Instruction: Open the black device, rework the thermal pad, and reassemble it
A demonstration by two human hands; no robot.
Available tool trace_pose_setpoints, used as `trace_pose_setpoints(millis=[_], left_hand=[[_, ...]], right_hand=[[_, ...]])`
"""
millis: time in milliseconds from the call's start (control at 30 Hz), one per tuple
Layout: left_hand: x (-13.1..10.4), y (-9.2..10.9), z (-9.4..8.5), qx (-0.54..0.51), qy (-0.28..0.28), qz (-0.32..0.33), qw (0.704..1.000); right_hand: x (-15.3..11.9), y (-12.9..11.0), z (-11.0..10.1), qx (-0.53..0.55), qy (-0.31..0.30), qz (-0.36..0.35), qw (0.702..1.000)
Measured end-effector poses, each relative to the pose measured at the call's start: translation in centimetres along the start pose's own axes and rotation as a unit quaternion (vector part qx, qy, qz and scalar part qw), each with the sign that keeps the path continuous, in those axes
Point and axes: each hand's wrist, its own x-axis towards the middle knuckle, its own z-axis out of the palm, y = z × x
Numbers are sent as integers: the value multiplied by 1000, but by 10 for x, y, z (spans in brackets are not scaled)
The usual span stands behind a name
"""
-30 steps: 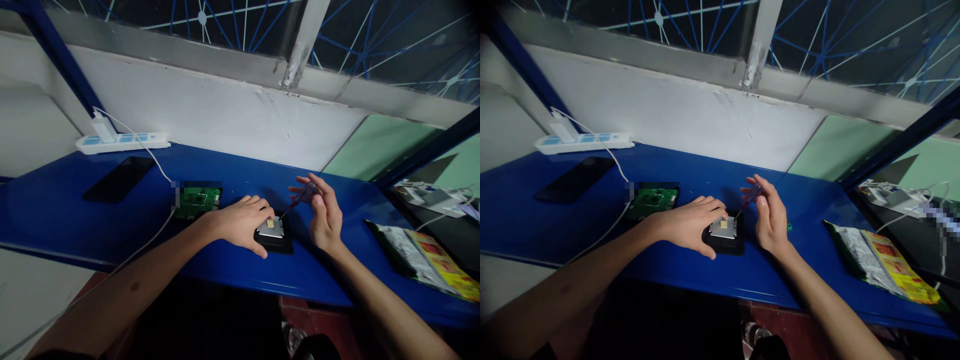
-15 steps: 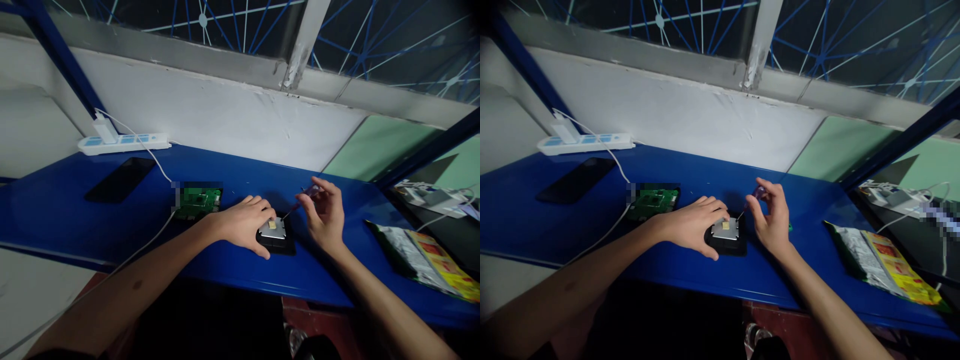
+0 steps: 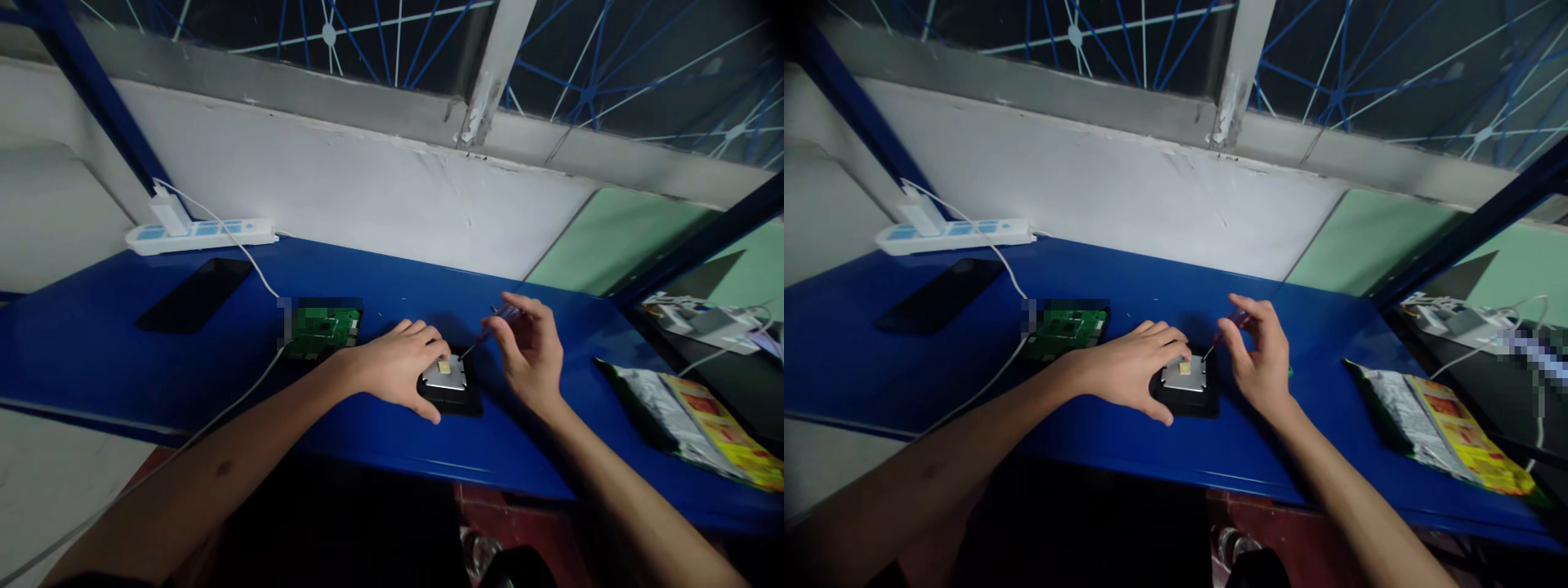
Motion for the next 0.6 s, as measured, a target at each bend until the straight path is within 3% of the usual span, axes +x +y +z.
trace_pose_setpoints(millis=[367, 600], left_hand=[[0, 0, 0, -5, -4, -7, 1000], [0, -1, 0, -7, -5, -3, 1000]], right_hand=[[-2, -1, -3, 33, -77, 20, 996], [-4, -1, -4, 36, -72, 18, 997]])
